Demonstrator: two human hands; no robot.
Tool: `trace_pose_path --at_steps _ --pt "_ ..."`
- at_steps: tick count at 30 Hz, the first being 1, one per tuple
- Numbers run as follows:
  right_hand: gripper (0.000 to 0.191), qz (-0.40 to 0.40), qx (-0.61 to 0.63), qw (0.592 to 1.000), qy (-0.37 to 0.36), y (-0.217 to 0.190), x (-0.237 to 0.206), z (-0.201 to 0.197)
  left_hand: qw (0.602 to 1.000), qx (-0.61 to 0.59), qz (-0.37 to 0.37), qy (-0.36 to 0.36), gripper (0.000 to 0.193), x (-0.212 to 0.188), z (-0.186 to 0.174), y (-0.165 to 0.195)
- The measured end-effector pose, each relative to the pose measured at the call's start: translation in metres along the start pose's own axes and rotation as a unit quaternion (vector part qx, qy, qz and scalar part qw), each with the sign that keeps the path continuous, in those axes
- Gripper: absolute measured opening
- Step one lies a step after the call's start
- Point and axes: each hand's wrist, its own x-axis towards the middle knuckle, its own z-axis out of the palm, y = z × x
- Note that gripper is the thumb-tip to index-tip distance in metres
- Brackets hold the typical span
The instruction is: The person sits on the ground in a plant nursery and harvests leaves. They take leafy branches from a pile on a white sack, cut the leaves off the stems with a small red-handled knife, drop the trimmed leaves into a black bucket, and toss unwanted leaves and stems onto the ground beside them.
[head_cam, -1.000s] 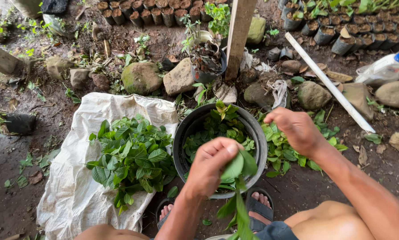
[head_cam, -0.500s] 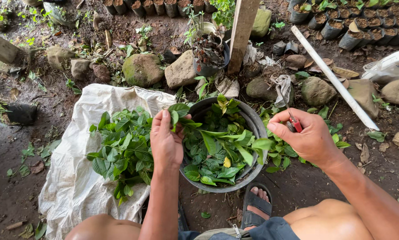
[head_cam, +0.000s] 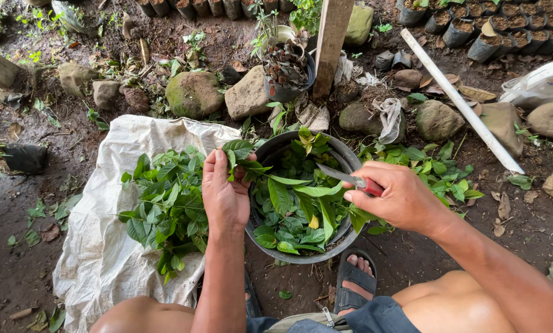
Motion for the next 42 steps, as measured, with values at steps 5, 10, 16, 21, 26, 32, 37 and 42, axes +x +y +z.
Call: trace_pose_path --at_steps 5,10,16,21,26,32,37,42 --pt "0.015 0.027 0.032 0.999 0.01 0.0 0.003 0.003 1.0 0.013 -0.001 0.018 0.018 -0.002 0.001 0.002" --pt "0.016 0.024 -0.014 0.999 -0.027 0.005 0.003 0.005 0.999 0.012 0.011 0.029 0.019 -0.001 0.002 0.002" --pt "0.026 -0.05 -0.072 0.996 -0.002 0.012 0.01 0.021 0.999 0.007 0.014 0.042 0.018 -0.006 0.01 -0.004" --pt "0.032 -0.03 -0.052 0.998 -0.025 0.019 0.017 0.033 0.998 0.004 0.029 0.049 0.018 -0.009 0.016 -0.011" --pt "0.034 0.008 -0.035 0.998 -0.046 0.022 0.017 0.04 0.997 -0.009 0.06 0.051 0.02 -0.009 0.017 -0.014" --pt "0.019 0.109 0.038 0.991 -0.063 0.022 0.017 0.047 0.995 -0.006 0.078 0.061 0.021 -0.009 0.021 -0.018" --pt "0.02 0.145 0.081 0.983 -0.079 0.026 0.016 0.052 0.994 -0.003 0.086 0.064 0.022 -0.009 0.023 -0.02" --pt "0.02 0.172 0.138 0.972 -0.083 0.033 0.016 0.058 0.994 -0.007 0.09 0.068 0.023 -0.01 0.026 -0.022"
